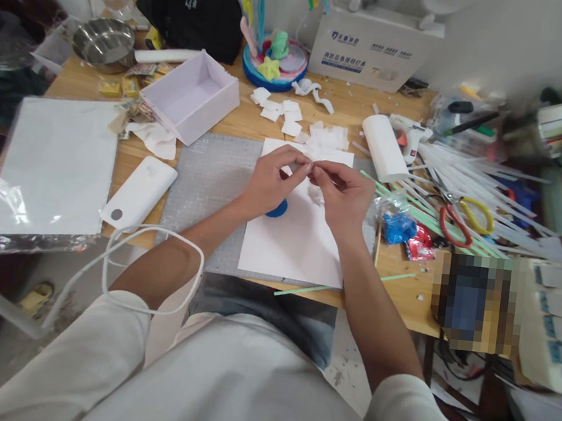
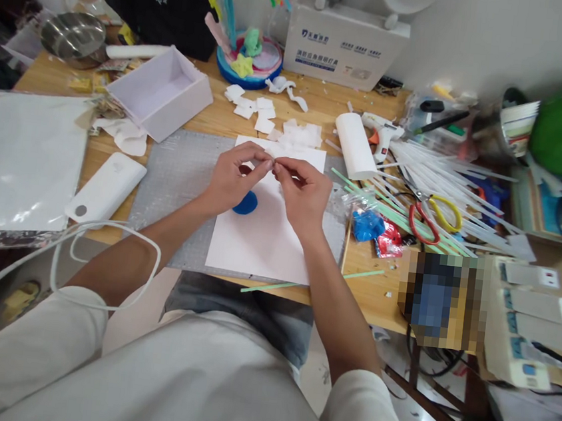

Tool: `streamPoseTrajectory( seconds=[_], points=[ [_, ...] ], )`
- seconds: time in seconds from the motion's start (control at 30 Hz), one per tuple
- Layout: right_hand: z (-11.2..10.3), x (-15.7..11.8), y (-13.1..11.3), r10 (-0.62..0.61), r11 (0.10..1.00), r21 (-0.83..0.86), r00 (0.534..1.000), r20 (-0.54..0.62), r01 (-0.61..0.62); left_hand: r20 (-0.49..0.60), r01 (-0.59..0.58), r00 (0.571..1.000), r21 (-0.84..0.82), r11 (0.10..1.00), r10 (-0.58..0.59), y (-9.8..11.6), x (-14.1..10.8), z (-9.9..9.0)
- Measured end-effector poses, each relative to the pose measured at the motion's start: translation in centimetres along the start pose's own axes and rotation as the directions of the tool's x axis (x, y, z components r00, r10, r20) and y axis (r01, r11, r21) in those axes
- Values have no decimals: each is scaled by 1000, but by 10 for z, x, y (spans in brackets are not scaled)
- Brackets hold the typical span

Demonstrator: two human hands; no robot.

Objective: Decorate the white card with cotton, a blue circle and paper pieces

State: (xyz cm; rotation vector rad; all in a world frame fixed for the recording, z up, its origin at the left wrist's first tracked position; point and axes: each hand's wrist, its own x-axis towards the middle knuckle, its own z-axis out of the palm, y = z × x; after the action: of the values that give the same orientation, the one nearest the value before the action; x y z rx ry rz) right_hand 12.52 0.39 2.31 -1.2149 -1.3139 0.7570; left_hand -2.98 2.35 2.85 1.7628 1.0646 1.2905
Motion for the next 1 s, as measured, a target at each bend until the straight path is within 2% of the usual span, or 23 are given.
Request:
streamPoseTrajectory(
  seconds=[0.4,0.77,1.0],
  points=[
    [1,-4,10,-104,995,-9,992,-76,103,64,185,982,-207,961,-176,-4,2,2],
    [-2,-3,10,-79,996,-38,997,-19,78,107,172,982,-188,967,-153,-10,5,-2],
    [-6,0,0,-54,997,-58,998,44,56,160,241,965,-214,947,-209,-10,7,-4]
  ],
)
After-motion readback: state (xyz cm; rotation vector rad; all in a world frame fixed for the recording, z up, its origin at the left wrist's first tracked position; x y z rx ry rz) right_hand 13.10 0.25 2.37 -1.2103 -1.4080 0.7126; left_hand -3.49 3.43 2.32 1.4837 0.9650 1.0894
